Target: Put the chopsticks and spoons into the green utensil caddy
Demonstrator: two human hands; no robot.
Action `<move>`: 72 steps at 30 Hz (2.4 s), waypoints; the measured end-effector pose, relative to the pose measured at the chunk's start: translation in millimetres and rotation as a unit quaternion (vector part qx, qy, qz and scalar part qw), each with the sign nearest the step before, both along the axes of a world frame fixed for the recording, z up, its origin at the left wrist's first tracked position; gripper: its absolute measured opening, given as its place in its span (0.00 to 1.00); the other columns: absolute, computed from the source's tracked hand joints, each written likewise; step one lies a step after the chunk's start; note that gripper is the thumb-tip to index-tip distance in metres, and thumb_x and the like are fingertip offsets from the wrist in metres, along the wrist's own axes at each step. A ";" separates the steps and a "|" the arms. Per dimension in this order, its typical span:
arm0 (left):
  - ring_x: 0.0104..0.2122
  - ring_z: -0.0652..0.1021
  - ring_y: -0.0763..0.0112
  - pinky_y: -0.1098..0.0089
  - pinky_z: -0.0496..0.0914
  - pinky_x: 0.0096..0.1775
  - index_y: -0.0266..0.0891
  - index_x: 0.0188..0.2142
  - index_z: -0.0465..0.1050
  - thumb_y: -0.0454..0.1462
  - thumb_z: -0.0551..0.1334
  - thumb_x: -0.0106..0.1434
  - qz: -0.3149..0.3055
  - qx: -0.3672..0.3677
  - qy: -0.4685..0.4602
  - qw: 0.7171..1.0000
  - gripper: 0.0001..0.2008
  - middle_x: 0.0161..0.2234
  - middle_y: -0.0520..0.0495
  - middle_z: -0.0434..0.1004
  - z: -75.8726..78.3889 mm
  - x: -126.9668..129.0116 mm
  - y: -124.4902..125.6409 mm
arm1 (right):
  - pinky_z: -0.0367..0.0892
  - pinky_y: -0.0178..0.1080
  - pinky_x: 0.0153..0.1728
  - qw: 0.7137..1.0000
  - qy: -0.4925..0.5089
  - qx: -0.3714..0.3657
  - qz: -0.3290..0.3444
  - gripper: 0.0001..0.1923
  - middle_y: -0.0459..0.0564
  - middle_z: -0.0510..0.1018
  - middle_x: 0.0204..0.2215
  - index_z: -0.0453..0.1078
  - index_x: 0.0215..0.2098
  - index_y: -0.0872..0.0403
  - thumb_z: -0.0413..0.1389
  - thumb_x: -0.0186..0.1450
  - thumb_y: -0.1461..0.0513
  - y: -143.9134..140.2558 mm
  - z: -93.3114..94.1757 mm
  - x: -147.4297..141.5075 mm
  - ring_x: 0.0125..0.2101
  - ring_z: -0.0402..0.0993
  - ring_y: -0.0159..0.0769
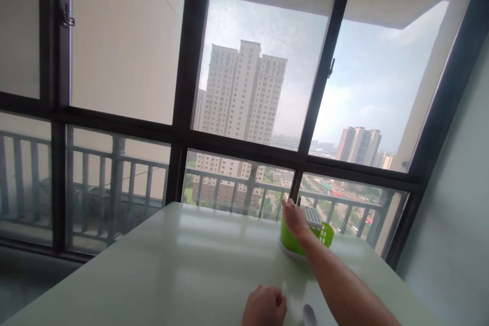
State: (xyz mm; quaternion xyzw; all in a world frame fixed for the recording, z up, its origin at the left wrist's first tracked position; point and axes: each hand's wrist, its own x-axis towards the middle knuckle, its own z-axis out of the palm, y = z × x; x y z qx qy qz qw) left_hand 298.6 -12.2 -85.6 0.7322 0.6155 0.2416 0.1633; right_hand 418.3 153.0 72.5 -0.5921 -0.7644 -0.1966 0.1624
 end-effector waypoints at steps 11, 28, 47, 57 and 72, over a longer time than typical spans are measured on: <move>0.37 0.80 0.63 0.68 0.61 0.37 0.43 0.29 0.81 0.41 0.56 0.66 0.001 0.019 -0.005 1.000 0.16 0.33 0.44 0.84 -1.0 0.3 -0.6 | 0.66 0.39 0.40 0.996 -0.014 -0.073 0.042 0.03 0.57 0.78 0.33 0.75 0.35 0.59 0.61 0.63 0.67 -4.7 3.1 11.2 0.38 0.75 0.44; 0.36 0.79 0.66 0.69 0.57 0.35 0.42 0.28 0.79 0.41 0.54 0.69 0.010 0.017 0.025 0.999 0.18 0.31 0.45 0.83 13.0 -6.0 -3.6 | 0.57 0.33 0.32 0.967 0.215 -0.112 0.070 0.14 0.47 0.76 0.31 0.68 0.45 0.51 0.43 0.72 0.68 -135.0 -38.1 100.1 0.31 0.71 0.36; 0.36 0.77 0.65 0.68 0.57 0.35 0.41 0.29 0.78 0.41 0.53 0.69 0.012 0.035 0.040 0.999 0.18 0.31 0.46 0.82 16.6 -10.4 -5.8 | 0.57 0.25 0.18 0.847 0.373 -0.374 0.057 0.11 0.44 0.76 0.25 0.77 0.35 0.57 0.57 0.54 0.68 -143.6 -144.9 97.2 0.20 0.70 0.28; 0.36 0.79 0.64 0.67 0.55 0.34 0.43 0.27 0.78 0.42 0.53 0.69 0.020 0.020 0.021 0.999 0.19 0.30 0.46 0.83 11.2 -4.2 -4.8 | 0.59 0.27 0.18 0.926 0.297 -0.220 0.077 0.04 0.44 0.73 0.20 0.69 0.32 0.56 0.53 0.61 0.69 -94.0 20.5 101.2 0.18 0.70 0.29; 0.37 0.80 0.65 0.69 0.60 0.36 0.43 0.30 0.82 0.42 0.56 0.66 0.014 -0.001 -0.001 1.000 0.16 0.33 0.45 0.85 2.9 0.8 -3.2 | 0.71 0.35 0.35 0.996 0.058 0.037 -0.048 0.14 0.62 0.73 0.45 0.69 0.52 0.59 0.50 0.71 0.72 12.3 47.8 6.1 0.37 0.78 0.41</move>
